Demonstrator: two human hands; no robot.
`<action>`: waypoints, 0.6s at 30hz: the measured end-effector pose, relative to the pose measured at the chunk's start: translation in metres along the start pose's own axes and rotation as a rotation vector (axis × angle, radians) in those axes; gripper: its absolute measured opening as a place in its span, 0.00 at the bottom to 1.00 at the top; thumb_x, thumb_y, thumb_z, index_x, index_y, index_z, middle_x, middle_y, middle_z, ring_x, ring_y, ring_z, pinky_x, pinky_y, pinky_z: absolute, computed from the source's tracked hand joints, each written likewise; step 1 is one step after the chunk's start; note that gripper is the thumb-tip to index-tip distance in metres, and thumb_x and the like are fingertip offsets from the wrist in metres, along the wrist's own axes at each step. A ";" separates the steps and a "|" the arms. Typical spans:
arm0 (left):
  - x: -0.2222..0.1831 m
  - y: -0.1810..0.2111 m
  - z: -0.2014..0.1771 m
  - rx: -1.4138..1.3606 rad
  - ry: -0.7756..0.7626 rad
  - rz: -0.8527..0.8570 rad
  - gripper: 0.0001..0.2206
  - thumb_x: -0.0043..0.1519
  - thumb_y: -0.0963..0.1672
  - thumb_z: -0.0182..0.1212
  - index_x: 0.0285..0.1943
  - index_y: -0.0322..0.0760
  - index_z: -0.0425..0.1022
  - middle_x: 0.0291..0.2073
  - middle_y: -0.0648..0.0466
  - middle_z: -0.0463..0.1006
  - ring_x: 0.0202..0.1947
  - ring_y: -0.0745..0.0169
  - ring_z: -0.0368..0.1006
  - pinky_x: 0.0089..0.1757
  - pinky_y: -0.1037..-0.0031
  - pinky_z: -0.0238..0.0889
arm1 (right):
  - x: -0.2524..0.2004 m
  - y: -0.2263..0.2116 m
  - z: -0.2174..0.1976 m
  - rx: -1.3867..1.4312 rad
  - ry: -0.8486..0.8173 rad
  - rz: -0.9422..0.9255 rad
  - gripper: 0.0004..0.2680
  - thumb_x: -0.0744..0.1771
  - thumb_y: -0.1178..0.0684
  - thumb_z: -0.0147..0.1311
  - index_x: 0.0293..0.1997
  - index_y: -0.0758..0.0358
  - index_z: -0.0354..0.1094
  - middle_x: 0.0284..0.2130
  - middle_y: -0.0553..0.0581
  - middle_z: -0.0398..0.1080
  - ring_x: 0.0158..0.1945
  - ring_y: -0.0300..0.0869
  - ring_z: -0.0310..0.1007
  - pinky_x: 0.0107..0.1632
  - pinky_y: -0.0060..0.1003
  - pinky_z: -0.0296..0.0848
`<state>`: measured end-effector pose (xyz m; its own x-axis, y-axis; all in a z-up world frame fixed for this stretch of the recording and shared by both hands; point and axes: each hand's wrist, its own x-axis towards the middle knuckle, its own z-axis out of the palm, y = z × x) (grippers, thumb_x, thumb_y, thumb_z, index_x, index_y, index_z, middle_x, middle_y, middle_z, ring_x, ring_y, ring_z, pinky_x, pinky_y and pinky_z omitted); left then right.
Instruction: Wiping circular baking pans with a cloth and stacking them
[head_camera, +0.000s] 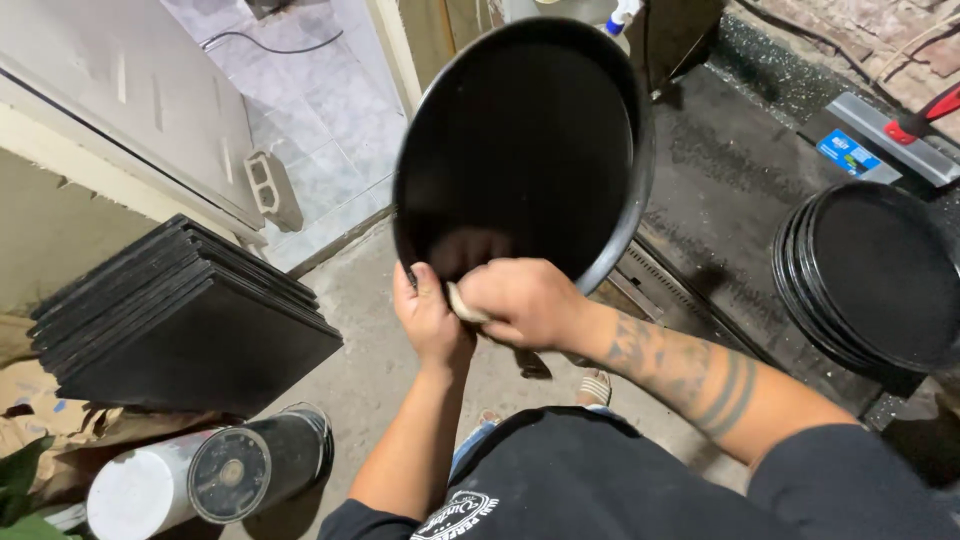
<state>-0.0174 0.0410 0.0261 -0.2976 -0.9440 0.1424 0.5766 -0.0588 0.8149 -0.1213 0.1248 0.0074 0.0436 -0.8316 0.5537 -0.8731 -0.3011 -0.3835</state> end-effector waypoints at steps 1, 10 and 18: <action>0.003 -0.004 -0.006 -0.002 0.000 0.004 0.11 0.72 0.47 0.50 0.46 0.36 0.73 0.29 0.55 0.76 0.27 0.71 0.68 0.35 0.78 0.68 | -0.013 0.006 -0.014 -0.001 0.001 -0.004 0.11 0.60 0.52 0.64 0.44 0.59 0.74 0.34 0.57 0.75 0.40 0.54 0.75 0.43 0.49 0.76; -0.006 -0.047 -0.028 0.113 -0.092 0.012 0.09 0.71 0.46 0.53 0.39 0.40 0.71 0.23 0.62 0.68 0.24 0.77 0.60 0.26 0.85 0.57 | -0.041 0.150 -0.105 -0.911 0.461 0.399 0.06 0.65 0.50 0.60 0.44 0.47 0.76 0.35 0.45 0.71 0.38 0.43 0.78 0.38 0.39 0.78; 0.014 -0.042 -0.014 0.180 -0.081 -0.053 0.09 0.72 0.46 0.52 0.40 0.39 0.71 0.24 0.61 0.69 0.25 0.74 0.61 0.31 0.84 0.61 | -0.028 0.012 -0.017 -0.418 0.478 -0.257 0.02 0.66 0.54 0.57 0.34 0.53 0.72 0.34 0.54 0.72 0.30 0.48 0.72 0.34 0.39 0.72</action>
<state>-0.0352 0.0252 -0.0146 -0.3881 -0.9116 0.1357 0.4152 -0.0415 0.9088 -0.1409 0.1525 -0.0004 0.1393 -0.4317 0.8912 -0.9821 -0.1757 0.0684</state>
